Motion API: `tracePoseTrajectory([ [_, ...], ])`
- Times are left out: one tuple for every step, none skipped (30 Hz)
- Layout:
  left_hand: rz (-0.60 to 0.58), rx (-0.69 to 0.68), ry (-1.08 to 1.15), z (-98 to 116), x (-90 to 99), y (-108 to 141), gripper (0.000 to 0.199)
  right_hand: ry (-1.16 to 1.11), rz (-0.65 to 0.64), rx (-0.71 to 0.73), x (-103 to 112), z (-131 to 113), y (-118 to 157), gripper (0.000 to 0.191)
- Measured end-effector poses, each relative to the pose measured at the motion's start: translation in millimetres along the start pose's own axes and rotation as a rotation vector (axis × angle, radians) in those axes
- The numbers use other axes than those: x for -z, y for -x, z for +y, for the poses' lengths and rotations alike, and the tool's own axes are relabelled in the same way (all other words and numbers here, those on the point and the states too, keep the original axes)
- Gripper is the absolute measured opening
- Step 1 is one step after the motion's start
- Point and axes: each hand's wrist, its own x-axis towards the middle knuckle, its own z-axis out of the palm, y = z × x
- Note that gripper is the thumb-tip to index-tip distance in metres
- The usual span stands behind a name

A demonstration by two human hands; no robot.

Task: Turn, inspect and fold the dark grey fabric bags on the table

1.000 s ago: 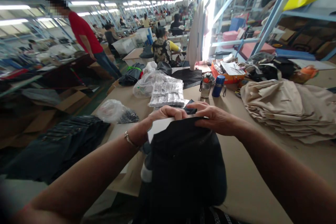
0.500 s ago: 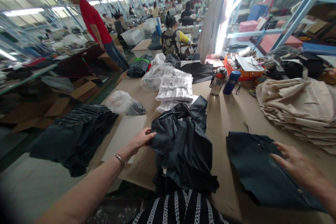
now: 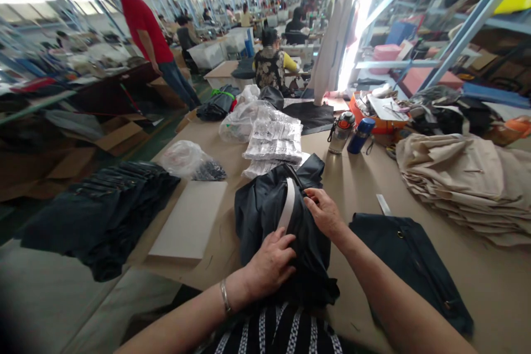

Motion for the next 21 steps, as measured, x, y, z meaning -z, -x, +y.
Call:
tracePoseTrajectory([
  [0.028,0.015,0.076,-4,-7.5,-1,0.017,0.074,-0.045,0.015,-2,-2,0,0.037],
  [0.097,0.047,0.161,-8,-12.6,-2,0.019,0.162,-0.098,0.035,-5,-4,-1,0.035],
  [0.197,0.093,0.242,-13,-15.4,-4,0.020,0.268,-0.142,0.065,-9,-8,-3,0.033],
  [0.295,0.137,0.309,-18,-16.4,-6,0.019,0.394,-0.173,0.119,-13,-13,-7,0.033],
  [0.370,0.170,0.361,-21,-16.2,-8,0.019,0.530,-0.204,0.201,-18,-19,-12,0.036],
  [0.410,0.189,0.396,-24,-15.7,-11,0.020,0.659,-0.256,0.307,-23,-24,-20,0.043],
  [0.414,0.196,0.418,-27,-15.6,-13,0.020,0.772,-0.338,0.421,-27,-30,-28,0.050],
  [0.399,0.196,0.433,-28,-16.3,-15,0.021,0.859,-0.447,0.529,-30,-36,-37,0.054],
  [0.389,0.201,0.443,-29,-17.7,-17,0.022,0.920,-0.564,0.624,-33,-40,-46,0.051],
  [0.391,0.214,0.447,-30,-19.6,-18,0.024,0.963,-0.672,0.704,-36,-45,-53,0.044],
  [0.399,0.228,0.444,-30,-21.1,-18,0.025,0.996,-0.757,0.768,-37,-49,-60,0.035],
  [0.409,0.237,0.437,-28,-21.4,-18,0.027,1.022,-0.819,0.826,-39,-52,-65,0.026],
  [0.421,0.240,0.423,-26,-19.5,-16,0.027,1.042,-0.858,0.883,-39,-57,-69,0.019],
  [0.438,0.234,0.402,-21,-14.6,-13,0.025,1.057,-0.880,0.932,-38,-63,-72,0.016],
  [0.467,0.220,0.372,-15,-6.5,-8,0.024,1.070,-0.887,0.964,-35,-70,-74,0.014],
  [0.523,0.186,0.332,-7,4.5,-3,0.022,1.082,-0.873,0.976,-31,-80,-75,0.014],
  [0.593,0.131,0.285,2,17.8,3,0.022,1.093,-0.832,0.970,-25,-92,-76,0.015],
  [0.661,0.062,0.243,12,32.2,9,0.023,1.098,-0.761,0.947,-18,-106,-76,0.016],
  [0.721,-0.026,0.218,23,46.5,15,0.025,1.093,-0.669,0.908,-10,-122,-75,0.017],
  [0.734,-0.071,0.237,33,59.3,20,0.025,1.079,-0.567,0.870,-1,-137,-72,0.019],
  [0.729,-0.067,0.311,42,69.8,23,0.023,1.057,-0.462,0.840,7,-150,-66,0.021],
])
